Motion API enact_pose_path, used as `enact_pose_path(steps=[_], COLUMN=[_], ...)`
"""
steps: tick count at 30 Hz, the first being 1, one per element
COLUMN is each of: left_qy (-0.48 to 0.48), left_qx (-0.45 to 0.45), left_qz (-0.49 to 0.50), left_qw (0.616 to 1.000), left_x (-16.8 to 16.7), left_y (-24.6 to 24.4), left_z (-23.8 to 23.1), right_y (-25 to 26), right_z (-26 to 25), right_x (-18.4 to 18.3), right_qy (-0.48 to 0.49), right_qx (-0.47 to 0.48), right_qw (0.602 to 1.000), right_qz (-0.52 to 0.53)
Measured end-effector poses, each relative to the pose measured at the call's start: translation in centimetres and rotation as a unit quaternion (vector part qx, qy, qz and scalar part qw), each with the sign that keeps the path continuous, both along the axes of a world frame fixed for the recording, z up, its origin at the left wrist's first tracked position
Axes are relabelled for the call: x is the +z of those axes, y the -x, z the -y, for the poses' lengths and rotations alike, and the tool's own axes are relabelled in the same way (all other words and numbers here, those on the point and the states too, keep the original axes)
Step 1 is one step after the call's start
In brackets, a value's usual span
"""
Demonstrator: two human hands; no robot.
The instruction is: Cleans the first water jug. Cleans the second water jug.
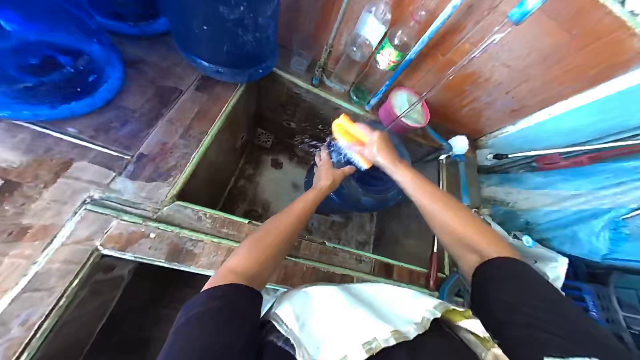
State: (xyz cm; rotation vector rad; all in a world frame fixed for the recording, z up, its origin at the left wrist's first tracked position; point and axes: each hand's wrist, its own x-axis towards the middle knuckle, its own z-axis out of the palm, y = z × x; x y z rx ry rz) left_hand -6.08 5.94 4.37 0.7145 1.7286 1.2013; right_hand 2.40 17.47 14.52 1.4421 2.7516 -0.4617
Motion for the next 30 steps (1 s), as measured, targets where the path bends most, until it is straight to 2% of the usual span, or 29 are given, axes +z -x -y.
enact_pose_path(steps=[2, 4, 6, 8, 12, 16, 19, 24, 27, 30], left_qy=[-0.006, 0.012, 0.019, -0.004, -0.007, 0.026, 0.034, 0.053, 0.056, 0.060], left_qx=[-0.011, -0.025, -0.050, -0.066, -0.066, -0.072, -0.073, -0.082, -0.079, -0.075], left_qz=[-0.003, -0.006, -0.018, -0.024, -0.021, -0.033, -0.030, -0.032, -0.022, 0.004], left_qw=[1.000, 1.000, 0.998, 0.998, 0.998, 0.997, 0.996, 0.995, 0.995, 0.995], left_x=[-0.2, 0.4, 0.9, 0.5, 0.8, 1.6, 1.8, 2.4, 2.4, 2.1], left_y=[0.4, -0.3, -0.4, 1.0, 2.1, 0.9, 1.1, 1.8, 2.3, 2.9], left_z=[0.7, 0.0, -1.0, -1.5, -1.6, -3.5, -4.4, -5.3, -5.5, -5.8], right_y=[-1.6, -1.7, -0.9, -0.7, -4.6, -6.8, -6.8, -4.7, -3.8, -2.5], right_z=[-3.2, -3.2, 0.2, 1.5, -3.5, -7.0, -9.3, -16.5, -21.9, -24.1], right_x=[0.4, 1.0, 0.8, 0.0, 0.8, 5.3, 7.5, 4.9, 1.5, -0.5], right_qy=[-0.026, -0.046, -0.029, 0.018, -0.011, -0.022, -0.060, -0.074, -0.044, -0.010], right_qx=[-0.085, -0.153, -0.093, -0.039, -0.160, -0.153, -0.168, -0.140, -0.103, -0.040], right_qw=[0.996, 0.987, 0.995, 0.999, 0.987, 0.981, 0.975, 0.978, 0.985, 0.988], right_qz=[-0.007, 0.011, 0.011, -0.027, -0.022, 0.114, 0.133, 0.134, 0.131, 0.150])
